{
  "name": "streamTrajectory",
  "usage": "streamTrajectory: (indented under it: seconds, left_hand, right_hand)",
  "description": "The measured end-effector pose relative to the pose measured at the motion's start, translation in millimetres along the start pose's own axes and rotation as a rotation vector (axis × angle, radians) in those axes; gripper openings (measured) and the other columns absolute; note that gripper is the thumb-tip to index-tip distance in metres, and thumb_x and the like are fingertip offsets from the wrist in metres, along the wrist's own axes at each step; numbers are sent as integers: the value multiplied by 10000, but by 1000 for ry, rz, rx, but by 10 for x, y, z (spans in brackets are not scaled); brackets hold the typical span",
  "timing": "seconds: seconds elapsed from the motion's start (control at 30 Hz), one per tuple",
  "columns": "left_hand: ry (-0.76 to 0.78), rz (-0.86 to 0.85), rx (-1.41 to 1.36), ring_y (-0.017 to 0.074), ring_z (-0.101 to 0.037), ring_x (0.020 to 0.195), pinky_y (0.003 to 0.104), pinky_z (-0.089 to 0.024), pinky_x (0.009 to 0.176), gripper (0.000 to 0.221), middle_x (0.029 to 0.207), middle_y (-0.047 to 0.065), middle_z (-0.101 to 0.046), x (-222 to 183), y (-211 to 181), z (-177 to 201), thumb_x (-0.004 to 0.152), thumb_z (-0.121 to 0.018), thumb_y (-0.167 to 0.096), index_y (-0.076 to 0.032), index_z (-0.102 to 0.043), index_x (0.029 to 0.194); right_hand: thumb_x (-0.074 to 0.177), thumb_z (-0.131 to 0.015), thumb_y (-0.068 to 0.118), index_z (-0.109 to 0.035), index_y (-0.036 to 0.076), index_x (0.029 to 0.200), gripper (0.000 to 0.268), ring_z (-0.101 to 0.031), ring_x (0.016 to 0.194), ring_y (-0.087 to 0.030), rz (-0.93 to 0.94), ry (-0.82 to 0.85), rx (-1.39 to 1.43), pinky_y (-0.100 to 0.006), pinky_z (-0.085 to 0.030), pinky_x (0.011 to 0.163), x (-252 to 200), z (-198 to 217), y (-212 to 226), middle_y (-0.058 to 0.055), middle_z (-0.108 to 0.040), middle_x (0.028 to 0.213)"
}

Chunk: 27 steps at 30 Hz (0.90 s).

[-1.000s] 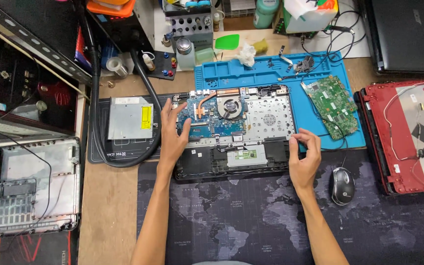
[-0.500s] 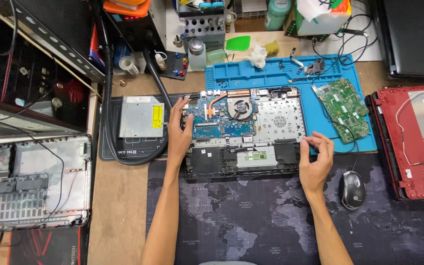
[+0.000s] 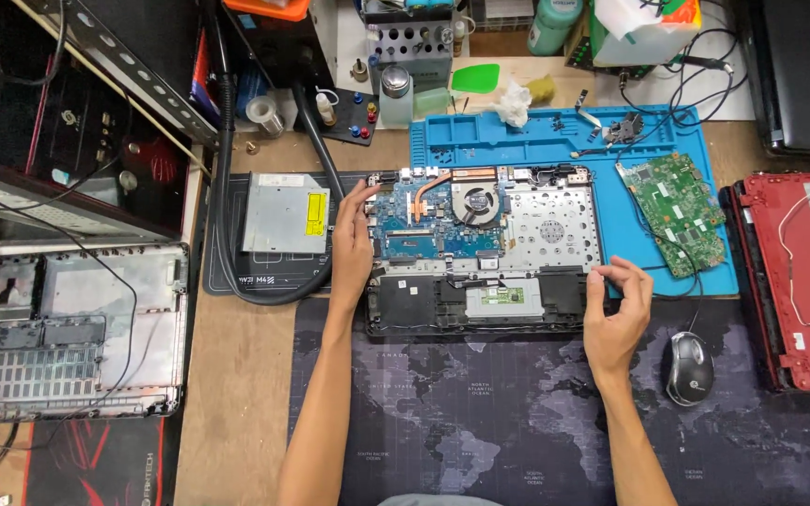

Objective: Disassembling a laptop by prying open the case, removing the battery, and unscrewing internal components.

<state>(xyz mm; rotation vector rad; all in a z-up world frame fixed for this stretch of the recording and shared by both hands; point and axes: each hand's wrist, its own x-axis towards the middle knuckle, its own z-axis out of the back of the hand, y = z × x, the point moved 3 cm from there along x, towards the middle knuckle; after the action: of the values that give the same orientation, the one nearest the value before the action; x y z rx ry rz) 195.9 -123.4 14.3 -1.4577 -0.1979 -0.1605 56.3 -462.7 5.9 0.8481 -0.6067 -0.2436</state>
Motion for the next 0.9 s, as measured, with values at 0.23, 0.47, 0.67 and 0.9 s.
streamTrajectory:
  seconds: [0.23,0.47,0.67,0.9]
  left_hand:
    - [-12,9,-23,504,-363,1446,600,-333,1171,390,1461,262,-490,16,-33,12,1101,-334,-3,-86,-617,1355]
    - [-31,37,16,475,-396,1440,605,-346,1161,367,1476,229,-498,16,6,11,1106,-359,-50,-104,-636,1340]
    - [-21,35,-10,486,-418,1422,609,-345,1155,375,1471,236,-502,28,-4,40,1109,-349,-43,-110,-636,1340]
    - [26,45,42,287,-431,1477,407,-353,1198,361,1525,126,-505,45,87,51,1109,-332,-173,-134,-605,1342]
  right_hand:
    - [1105,-676,120,-652,53,1121,73,-578,1292,-410,30,0,-61,-502,-478,1066,-9,-27,-70,-144,-550,1229]
    - [1079,-672,179,-645,165,1125,54,-549,1363,-286,263,118,-407,-516,-312,1145,150,-319,517,-55,-538,1332]
    - [1086,-589,187,-648,116,1286,221,-601,1304,-271,404,396,-138,-536,-322,1144,709,-1225,1344,-104,-626,1314]
    - [1060,-526,43,-298,243,1633,648,-458,1409,-386,585,447,-183,-574,-417,1092,1374,-2393,1726,-184,-280,1662]
